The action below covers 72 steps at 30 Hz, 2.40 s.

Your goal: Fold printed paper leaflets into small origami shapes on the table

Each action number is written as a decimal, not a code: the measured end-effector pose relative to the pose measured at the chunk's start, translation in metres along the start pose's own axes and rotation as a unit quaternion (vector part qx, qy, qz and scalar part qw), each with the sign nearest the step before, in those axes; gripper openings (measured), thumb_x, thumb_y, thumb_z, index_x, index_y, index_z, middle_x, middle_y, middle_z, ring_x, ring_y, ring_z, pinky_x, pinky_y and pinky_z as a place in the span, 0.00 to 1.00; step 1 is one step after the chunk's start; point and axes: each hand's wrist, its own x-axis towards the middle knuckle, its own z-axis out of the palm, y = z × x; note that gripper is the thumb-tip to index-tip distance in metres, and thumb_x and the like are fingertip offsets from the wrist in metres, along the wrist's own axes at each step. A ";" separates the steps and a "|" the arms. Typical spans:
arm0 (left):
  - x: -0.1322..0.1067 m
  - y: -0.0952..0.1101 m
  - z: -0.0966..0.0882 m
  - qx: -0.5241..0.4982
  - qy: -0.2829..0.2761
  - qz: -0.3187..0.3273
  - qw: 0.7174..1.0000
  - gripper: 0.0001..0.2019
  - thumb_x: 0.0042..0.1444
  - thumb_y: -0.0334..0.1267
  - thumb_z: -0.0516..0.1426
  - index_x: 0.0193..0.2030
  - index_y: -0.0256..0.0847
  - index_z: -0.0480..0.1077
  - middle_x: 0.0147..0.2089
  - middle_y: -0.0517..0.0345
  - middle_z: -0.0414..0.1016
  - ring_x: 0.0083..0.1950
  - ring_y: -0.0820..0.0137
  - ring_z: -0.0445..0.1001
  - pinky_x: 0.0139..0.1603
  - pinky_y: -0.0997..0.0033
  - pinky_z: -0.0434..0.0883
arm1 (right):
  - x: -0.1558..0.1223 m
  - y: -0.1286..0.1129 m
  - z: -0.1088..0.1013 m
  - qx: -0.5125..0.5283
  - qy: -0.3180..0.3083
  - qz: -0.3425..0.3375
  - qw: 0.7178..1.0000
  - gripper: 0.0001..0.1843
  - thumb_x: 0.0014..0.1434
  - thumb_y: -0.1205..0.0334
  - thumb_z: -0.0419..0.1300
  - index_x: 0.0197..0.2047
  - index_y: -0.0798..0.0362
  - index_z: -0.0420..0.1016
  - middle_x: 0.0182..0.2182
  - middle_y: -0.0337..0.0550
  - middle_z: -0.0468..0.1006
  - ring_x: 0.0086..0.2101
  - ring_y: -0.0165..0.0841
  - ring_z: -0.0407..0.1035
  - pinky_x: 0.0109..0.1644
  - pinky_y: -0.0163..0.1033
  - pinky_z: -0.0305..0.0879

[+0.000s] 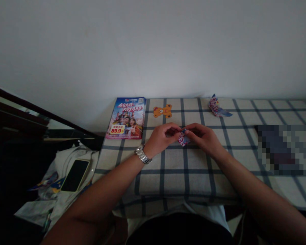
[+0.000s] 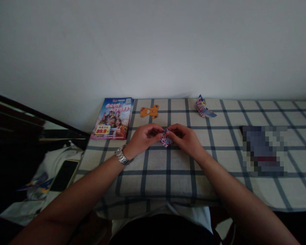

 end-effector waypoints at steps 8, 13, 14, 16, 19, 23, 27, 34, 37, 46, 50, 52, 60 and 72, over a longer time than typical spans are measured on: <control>-0.001 -0.001 0.001 0.015 -0.010 0.000 1.000 0.04 0.64 0.37 0.64 0.44 0.42 0.79 0.41 0.58 0.84 0.40 0.72 0.82 0.44 0.71 0.77 | 0.000 -0.004 -0.001 -0.031 0.005 -0.007 0.999 0.14 0.64 0.46 0.68 0.41 0.49 0.82 0.34 0.42 0.84 0.33 0.36 0.77 0.37 0.40 0.72; -0.001 -0.003 0.004 0.012 0.005 0.004 1.000 0.08 0.65 0.43 0.64 0.44 0.41 0.78 0.41 0.56 0.84 0.41 0.70 0.82 0.44 0.71 0.78 | 0.000 -0.005 -0.002 -0.046 0.027 -0.012 0.998 0.14 0.63 0.47 0.68 0.39 0.49 0.81 0.30 0.41 0.82 0.30 0.35 0.75 0.34 0.39 0.69; -0.001 -0.003 0.004 0.012 0.006 0.004 1.000 0.09 0.66 0.44 0.64 0.44 0.41 0.78 0.41 0.56 0.84 0.40 0.71 0.82 0.43 0.72 0.77 | 0.000 -0.006 -0.002 -0.047 0.033 -0.014 0.998 0.14 0.63 0.47 0.68 0.38 0.49 0.81 0.29 0.40 0.82 0.30 0.34 0.74 0.34 0.39 0.69; -0.001 -0.003 0.004 0.012 0.004 0.002 1.000 0.10 0.66 0.46 0.64 0.43 0.41 0.79 0.41 0.56 0.84 0.40 0.71 0.81 0.42 0.72 0.77 | 0.000 -0.005 -0.002 -0.042 0.045 -0.016 0.998 0.15 0.63 0.47 0.68 0.38 0.50 0.80 0.29 0.40 0.81 0.29 0.34 0.74 0.33 0.39 0.68; -0.001 -0.003 0.005 0.015 -0.001 -0.003 1.000 0.11 0.66 0.46 0.63 0.42 0.40 0.79 0.40 0.56 0.84 0.39 0.71 0.81 0.41 0.73 0.76 | 0.001 -0.003 -0.002 -0.034 0.059 -0.018 0.998 0.16 0.62 0.46 0.69 0.37 0.50 0.80 0.28 0.40 0.81 0.29 0.34 0.73 0.33 0.39 0.68; -0.001 -0.004 0.004 0.028 0.002 -0.012 1.000 0.10 0.66 0.44 0.63 0.41 0.40 0.80 0.39 0.56 0.84 0.38 0.71 0.81 0.40 0.73 0.76 | 0.001 -0.001 -0.002 -0.029 0.057 -0.025 0.998 0.16 0.62 0.45 0.69 0.38 0.50 0.81 0.30 0.41 0.82 0.30 0.34 0.75 0.34 0.39 0.70; -0.002 -0.003 0.001 0.024 -0.012 -0.023 0.999 0.09 0.66 0.43 0.63 0.41 0.41 0.80 0.39 0.57 0.85 0.38 0.71 0.82 0.39 0.74 0.76 | 0.001 -0.003 -0.001 -0.021 0.044 -0.014 0.999 0.16 0.62 0.45 0.69 0.38 0.50 0.81 0.31 0.41 0.83 0.31 0.35 0.75 0.34 0.39 0.70; -0.003 0.001 -0.003 -0.003 -0.036 -0.035 0.999 0.11 0.66 0.45 0.63 0.41 0.40 0.80 0.36 0.58 0.84 0.35 0.71 0.83 0.37 0.75 0.77 | 0.001 -0.003 -0.002 -0.020 0.006 0.003 1.000 0.16 0.62 0.45 0.69 0.40 0.50 0.82 0.32 0.42 0.84 0.31 0.35 0.76 0.34 0.38 0.70; -0.003 0.003 -0.002 -0.005 -0.029 -0.041 0.999 0.11 0.66 0.46 0.63 0.41 0.40 0.80 0.36 0.57 0.84 0.35 0.71 0.83 0.36 0.75 0.77 | 0.000 -0.003 -0.002 -0.027 0.003 -0.006 1.000 0.16 0.63 0.46 0.68 0.39 0.50 0.82 0.30 0.41 0.83 0.29 0.34 0.75 0.32 0.38 0.68; -0.001 -0.001 0.001 0.040 -0.007 -0.021 0.999 0.13 0.66 0.49 0.63 0.44 0.41 0.81 0.40 0.57 0.84 0.38 0.71 0.81 0.39 0.74 0.74 | 0.001 -0.002 -0.002 -0.022 0.038 -0.015 0.999 0.15 0.63 0.46 0.68 0.37 0.50 0.81 0.29 0.40 0.82 0.29 0.34 0.74 0.33 0.38 0.68; -0.002 -0.002 0.003 0.030 -0.041 -0.037 0.998 0.14 0.64 0.49 0.64 0.41 0.39 0.79 0.36 0.58 0.82 0.35 0.71 0.79 0.36 0.74 0.71 | 0.002 -0.002 -0.003 -0.022 0.062 -0.017 0.998 0.16 0.62 0.46 0.69 0.35 0.50 0.81 0.28 0.40 0.81 0.30 0.34 0.74 0.34 0.39 0.68; -0.003 -0.002 0.003 0.035 -0.043 -0.042 0.998 0.12 0.64 0.47 0.64 0.39 0.39 0.78 0.35 0.59 0.82 0.35 0.72 0.79 0.36 0.74 0.70 | 0.003 -0.002 -0.002 -0.023 0.068 -0.015 0.997 0.16 0.62 0.46 0.69 0.35 0.50 0.81 0.28 0.40 0.81 0.29 0.34 0.73 0.33 0.38 0.67; -0.002 0.001 -0.001 0.056 -0.041 -0.043 0.997 0.13 0.65 0.46 0.63 0.35 0.39 0.76 0.30 0.61 0.78 0.31 0.74 0.74 0.33 0.74 0.65 | 0.003 -0.004 -0.002 -0.007 0.061 0.002 0.998 0.14 0.62 0.47 0.70 0.39 0.50 0.83 0.32 0.41 0.84 0.32 0.34 0.76 0.36 0.38 0.71; 0.000 0.001 -0.004 0.055 -0.037 -0.034 0.997 0.12 0.65 0.45 0.62 0.34 0.39 0.75 0.30 0.61 0.77 0.30 0.74 0.72 0.32 0.75 0.65 | 0.002 -0.004 -0.002 0.018 0.029 0.033 0.999 0.17 0.60 0.44 0.70 0.41 0.49 0.85 0.34 0.43 0.87 0.33 0.38 0.79 0.37 0.40 0.77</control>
